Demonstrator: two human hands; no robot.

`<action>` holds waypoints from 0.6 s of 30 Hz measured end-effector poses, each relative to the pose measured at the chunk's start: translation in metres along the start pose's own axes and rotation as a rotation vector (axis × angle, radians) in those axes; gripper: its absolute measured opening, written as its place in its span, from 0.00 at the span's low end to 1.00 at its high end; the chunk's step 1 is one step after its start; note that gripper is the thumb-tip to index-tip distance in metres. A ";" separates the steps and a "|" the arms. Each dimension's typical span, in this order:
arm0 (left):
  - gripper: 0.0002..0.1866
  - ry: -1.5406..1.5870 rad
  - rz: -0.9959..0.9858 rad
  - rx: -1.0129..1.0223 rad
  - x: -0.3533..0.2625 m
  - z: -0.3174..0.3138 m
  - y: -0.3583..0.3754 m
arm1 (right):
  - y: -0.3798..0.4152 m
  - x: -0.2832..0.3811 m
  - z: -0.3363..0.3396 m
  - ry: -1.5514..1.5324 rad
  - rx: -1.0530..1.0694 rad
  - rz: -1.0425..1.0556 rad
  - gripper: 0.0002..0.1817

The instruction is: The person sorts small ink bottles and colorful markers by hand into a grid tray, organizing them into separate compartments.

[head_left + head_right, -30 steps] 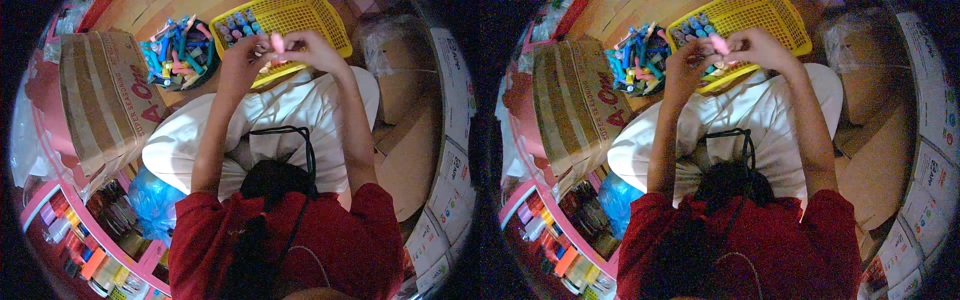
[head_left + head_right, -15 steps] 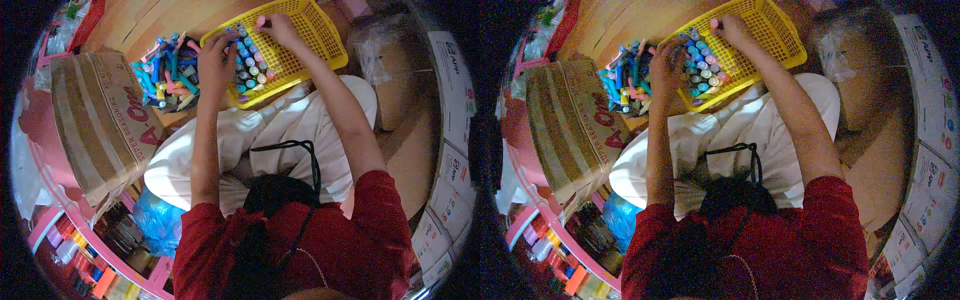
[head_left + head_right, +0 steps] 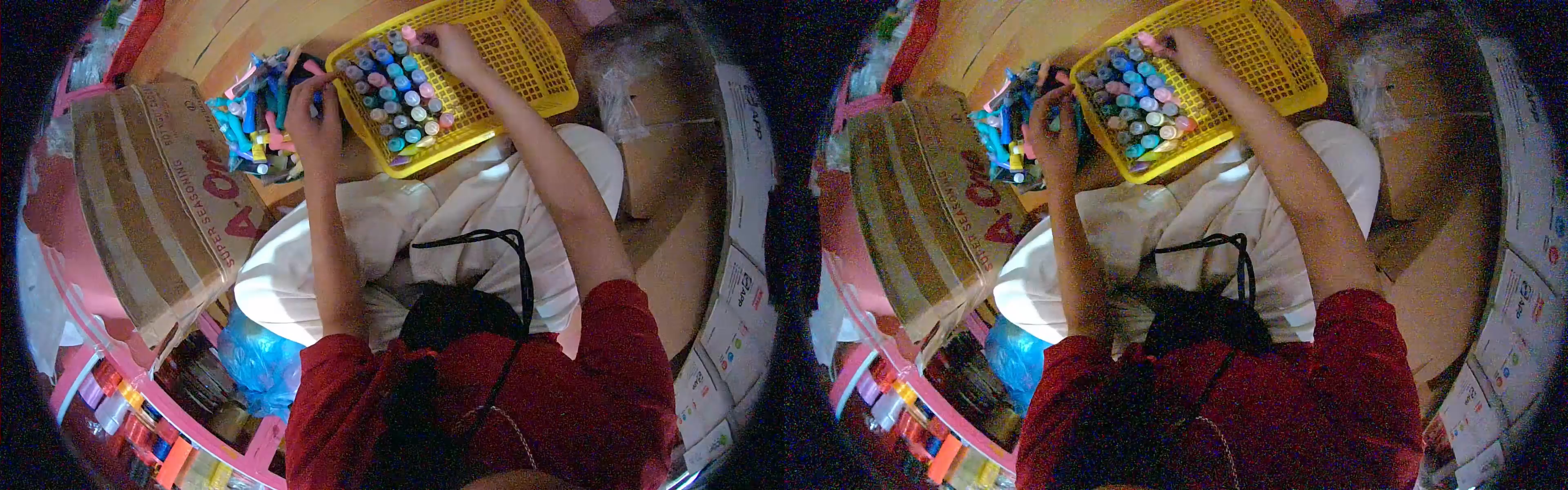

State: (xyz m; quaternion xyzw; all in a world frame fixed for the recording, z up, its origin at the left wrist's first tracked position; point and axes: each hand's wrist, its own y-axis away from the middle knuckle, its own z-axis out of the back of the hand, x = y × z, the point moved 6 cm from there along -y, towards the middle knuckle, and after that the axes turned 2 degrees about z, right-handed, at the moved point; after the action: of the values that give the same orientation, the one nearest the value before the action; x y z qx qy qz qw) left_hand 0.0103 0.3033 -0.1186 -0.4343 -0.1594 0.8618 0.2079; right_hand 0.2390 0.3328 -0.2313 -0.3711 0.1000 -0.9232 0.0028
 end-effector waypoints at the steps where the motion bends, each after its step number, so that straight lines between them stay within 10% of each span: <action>1: 0.06 0.001 0.002 0.000 -0.001 0.001 -0.001 | 0.000 -0.001 -0.001 -0.026 0.005 -0.003 0.15; 12: 0.06 -0.094 0.200 -0.174 0.040 0.043 -0.004 | -0.004 -0.002 0.003 -0.102 0.100 -0.019 0.18; 18: 0.13 -0.912 -0.129 -0.006 0.051 0.015 -0.056 | -0.006 -0.012 0.011 -0.094 0.133 -0.057 0.21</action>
State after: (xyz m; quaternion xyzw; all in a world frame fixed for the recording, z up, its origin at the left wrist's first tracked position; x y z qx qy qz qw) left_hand -0.0170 0.3761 -0.1196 -0.0006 -0.2636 0.9498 0.1685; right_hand 0.2562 0.3377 -0.2305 -0.4159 0.0277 -0.9090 0.0058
